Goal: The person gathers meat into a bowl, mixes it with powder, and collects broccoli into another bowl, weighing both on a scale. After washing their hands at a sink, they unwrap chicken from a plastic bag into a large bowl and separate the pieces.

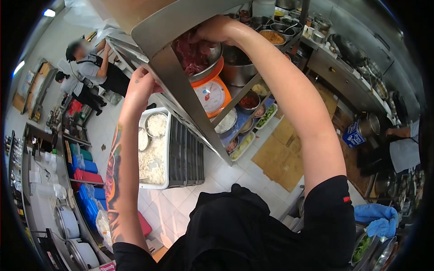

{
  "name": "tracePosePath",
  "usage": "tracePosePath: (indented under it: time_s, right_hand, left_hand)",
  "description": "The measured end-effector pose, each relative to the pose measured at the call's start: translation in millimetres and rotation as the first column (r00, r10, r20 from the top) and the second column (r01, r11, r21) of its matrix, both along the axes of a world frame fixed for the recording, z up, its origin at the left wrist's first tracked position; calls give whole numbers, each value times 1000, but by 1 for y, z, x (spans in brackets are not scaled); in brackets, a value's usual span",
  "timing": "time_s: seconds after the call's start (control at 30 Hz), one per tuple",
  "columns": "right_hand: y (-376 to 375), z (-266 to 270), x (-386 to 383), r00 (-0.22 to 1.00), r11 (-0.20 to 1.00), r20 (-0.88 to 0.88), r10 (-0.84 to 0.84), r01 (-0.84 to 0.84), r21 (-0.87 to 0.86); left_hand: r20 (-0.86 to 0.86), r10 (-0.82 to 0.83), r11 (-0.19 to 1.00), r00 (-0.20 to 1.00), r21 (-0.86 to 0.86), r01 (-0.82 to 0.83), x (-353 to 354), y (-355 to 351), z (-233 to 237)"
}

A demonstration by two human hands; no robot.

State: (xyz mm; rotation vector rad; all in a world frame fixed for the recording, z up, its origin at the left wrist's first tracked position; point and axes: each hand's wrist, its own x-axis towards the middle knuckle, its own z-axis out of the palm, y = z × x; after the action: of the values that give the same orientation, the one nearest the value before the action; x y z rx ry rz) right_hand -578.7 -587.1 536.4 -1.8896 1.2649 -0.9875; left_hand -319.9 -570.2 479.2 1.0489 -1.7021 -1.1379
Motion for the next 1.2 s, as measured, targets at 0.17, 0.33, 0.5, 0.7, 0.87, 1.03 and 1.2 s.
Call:
tracePosePath:
  time_s: [0.17,0.33,0.5,0.7,0.87,1.03,1.2]
  right_hand:
    - [6,-6,5,985,976,-146,-90,58,-210]
    - [24,24,12,967,999,-252,-39,40,-1]
    - [-7,5,2,952,990,-297,67,-100,-97]
    - [-15,-1,4,978,994,-207,2,-25,-110]
    - [-34,-5,2,978,990,-155,139,-139,13]
    - [-21,-12,15,990,977,-62,124,-133,-166]
    - [-16,-7,15,980,964,-33,197,-200,-178]
  left_hand:
    - [34,-31,1000,999,2,31,6,1,2]
    - [65,-3,1000,998,24,1,12,0,1]
    - [115,71,997,991,-3,-71,16,9,6]
    - [124,123,988,985,-106,-111,23,6,4]
    - [141,125,969,982,-230,-90,26,-4,2]
    - [0,-114,910,993,-401,104,1,-13,0]
    - [222,135,685,966,-725,71,-18,-44,2]
